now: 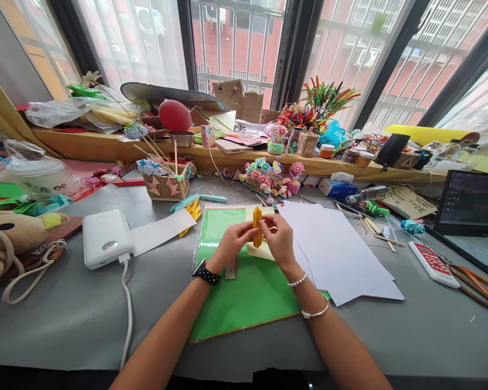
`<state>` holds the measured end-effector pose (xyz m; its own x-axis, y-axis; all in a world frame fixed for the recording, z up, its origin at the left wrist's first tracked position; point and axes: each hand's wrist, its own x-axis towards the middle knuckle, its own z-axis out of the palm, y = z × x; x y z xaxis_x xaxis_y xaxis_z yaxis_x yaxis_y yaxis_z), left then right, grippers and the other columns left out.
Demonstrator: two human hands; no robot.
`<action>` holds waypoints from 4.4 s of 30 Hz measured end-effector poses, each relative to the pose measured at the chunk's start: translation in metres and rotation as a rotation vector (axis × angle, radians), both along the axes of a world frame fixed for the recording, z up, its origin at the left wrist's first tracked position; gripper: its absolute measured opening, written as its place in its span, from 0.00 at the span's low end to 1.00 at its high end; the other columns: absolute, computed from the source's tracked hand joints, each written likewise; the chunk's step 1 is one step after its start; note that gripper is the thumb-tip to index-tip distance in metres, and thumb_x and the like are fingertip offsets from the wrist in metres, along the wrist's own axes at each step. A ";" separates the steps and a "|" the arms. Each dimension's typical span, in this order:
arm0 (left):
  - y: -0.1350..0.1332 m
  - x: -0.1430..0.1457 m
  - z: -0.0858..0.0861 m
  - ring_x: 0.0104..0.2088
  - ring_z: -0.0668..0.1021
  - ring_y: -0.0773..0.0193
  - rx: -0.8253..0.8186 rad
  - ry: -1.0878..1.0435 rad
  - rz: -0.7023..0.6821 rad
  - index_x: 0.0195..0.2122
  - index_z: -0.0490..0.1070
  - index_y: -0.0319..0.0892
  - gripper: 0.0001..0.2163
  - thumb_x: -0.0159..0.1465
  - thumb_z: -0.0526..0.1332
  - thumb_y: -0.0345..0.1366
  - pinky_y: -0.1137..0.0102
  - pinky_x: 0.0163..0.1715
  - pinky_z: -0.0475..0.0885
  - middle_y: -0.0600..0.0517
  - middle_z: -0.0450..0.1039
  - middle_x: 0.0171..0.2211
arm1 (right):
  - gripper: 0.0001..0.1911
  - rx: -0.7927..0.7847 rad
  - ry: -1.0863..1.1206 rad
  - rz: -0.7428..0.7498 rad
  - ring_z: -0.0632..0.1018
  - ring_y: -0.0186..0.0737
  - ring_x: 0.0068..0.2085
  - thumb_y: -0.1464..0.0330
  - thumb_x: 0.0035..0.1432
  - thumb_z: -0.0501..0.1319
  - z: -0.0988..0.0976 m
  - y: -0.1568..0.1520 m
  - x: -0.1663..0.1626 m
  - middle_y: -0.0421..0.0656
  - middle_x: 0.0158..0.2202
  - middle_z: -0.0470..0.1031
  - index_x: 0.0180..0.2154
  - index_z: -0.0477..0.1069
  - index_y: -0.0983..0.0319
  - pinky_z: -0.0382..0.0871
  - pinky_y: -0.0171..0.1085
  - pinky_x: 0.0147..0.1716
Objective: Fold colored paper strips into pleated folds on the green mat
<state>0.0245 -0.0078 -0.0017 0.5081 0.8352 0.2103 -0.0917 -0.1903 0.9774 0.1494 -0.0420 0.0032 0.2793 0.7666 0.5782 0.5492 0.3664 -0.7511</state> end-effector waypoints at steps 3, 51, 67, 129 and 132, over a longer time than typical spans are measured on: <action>-0.001 -0.003 0.005 0.35 0.75 0.59 -0.091 -0.002 0.002 0.35 0.72 0.38 0.15 0.49 0.61 0.42 0.65 0.37 0.70 0.50 0.75 0.34 | 0.09 -0.046 0.064 0.040 0.73 0.35 0.27 0.66 0.51 0.55 0.000 0.000 0.000 0.44 0.30 0.72 0.32 0.68 0.64 0.70 0.35 0.26; 0.056 -0.083 0.011 0.39 0.69 0.48 0.434 1.229 1.041 0.37 0.71 0.39 0.12 0.54 0.53 0.34 0.63 0.31 0.62 0.39 0.70 0.37 | 0.13 -0.218 0.295 0.230 0.73 0.36 0.25 0.60 0.45 0.59 0.000 0.004 0.007 0.44 0.26 0.74 0.27 0.72 0.64 0.70 0.35 0.24; 0.054 -0.086 0.022 0.33 0.74 0.59 0.386 0.791 0.809 0.35 0.71 0.37 0.13 0.52 0.54 0.37 0.69 0.32 0.66 0.45 0.72 0.35 | 0.13 -0.213 0.308 0.214 0.73 0.37 0.26 0.60 0.46 0.59 -0.002 0.005 0.008 0.44 0.26 0.74 0.27 0.71 0.64 0.69 0.35 0.25; 0.005 -0.001 0.014 0.27 0.76 0.63 -0.261 0.006 -0.018 0.31 0.62 0.38 0.13 0.49 0.61 0.38 0.70 0.27 0.68 0.52 0.73 0.23 | 0.12 -0.259 0.501 0.285 0.71 0.34 0.22 0.61 0.44 0.61 0.004 0.005 0.001 0.40 0.21 0.71 0.26 0.71 0.64 0.66 0.34 0.22; 0.002 -0.002 0.016 0.31 0.76 0.62 -0.289 -0.038 -0.064 0.32 0.63 0.37 0.14 0.47 0.64 0.37 0.67 0.33 0.69 0.50 0.74 0.28 | 0.12 -0.238 0.476 0.240 0.72 0.36 0.24 0.61 0.45 0.60 0.004 0.005 0.003 0.42 0.24 0.73 0.27 0.71 0.64 0.67 0.34 0.23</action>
